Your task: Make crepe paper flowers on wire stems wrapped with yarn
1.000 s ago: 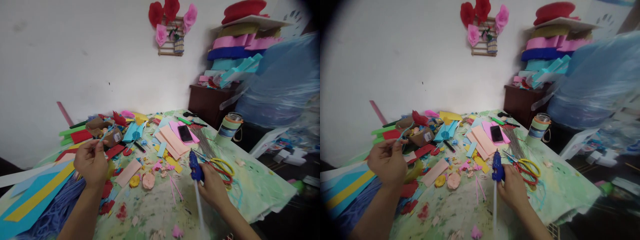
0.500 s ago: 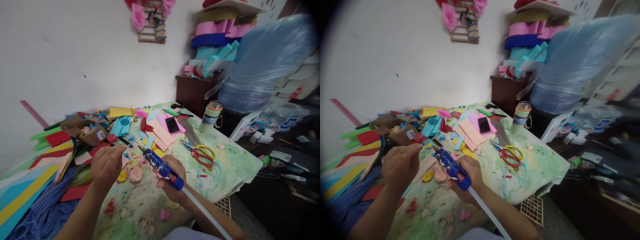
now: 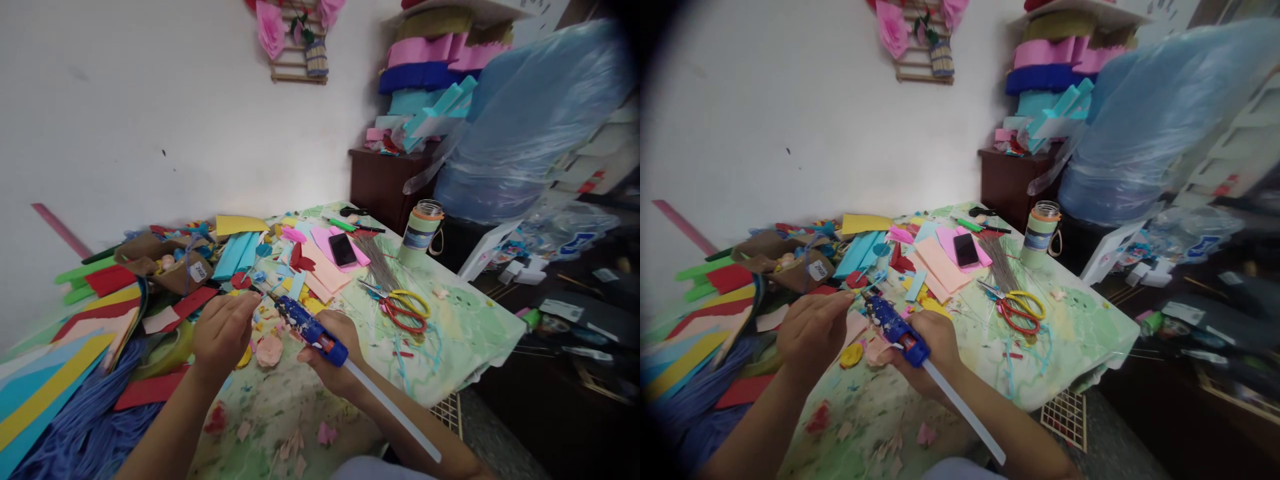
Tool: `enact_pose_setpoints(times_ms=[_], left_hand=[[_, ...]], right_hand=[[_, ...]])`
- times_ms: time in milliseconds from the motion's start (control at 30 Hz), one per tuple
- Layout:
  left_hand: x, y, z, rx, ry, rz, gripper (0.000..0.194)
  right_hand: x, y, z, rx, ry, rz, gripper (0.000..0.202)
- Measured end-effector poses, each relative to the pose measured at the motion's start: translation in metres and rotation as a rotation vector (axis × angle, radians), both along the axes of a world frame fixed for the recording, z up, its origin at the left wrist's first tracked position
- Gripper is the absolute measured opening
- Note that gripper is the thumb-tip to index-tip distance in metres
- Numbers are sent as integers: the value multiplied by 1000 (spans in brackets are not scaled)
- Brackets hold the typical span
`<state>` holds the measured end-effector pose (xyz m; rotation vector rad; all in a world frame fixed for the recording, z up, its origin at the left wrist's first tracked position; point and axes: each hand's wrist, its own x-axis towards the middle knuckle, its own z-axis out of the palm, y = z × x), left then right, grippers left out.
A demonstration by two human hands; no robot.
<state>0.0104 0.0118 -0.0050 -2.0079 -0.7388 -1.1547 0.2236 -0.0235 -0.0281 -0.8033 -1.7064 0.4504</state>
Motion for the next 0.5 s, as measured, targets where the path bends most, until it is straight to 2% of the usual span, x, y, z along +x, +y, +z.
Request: enact_pose_setpoints(times_ms=[100, 333, 500], left_hand=[[-4, 2, -4, -23, -13, 20, 24], [-6, 6, -7, -55, -36, -31, 29], [-7, 7, -6, -55, -45, 23, 21]], right_hand=[[-1, 2, -2, -13, -31, -21, 63], [-3, 2, -2, -45, -77, -31, 65], [-4, 2, -4, -56, -59, -35, 64]])
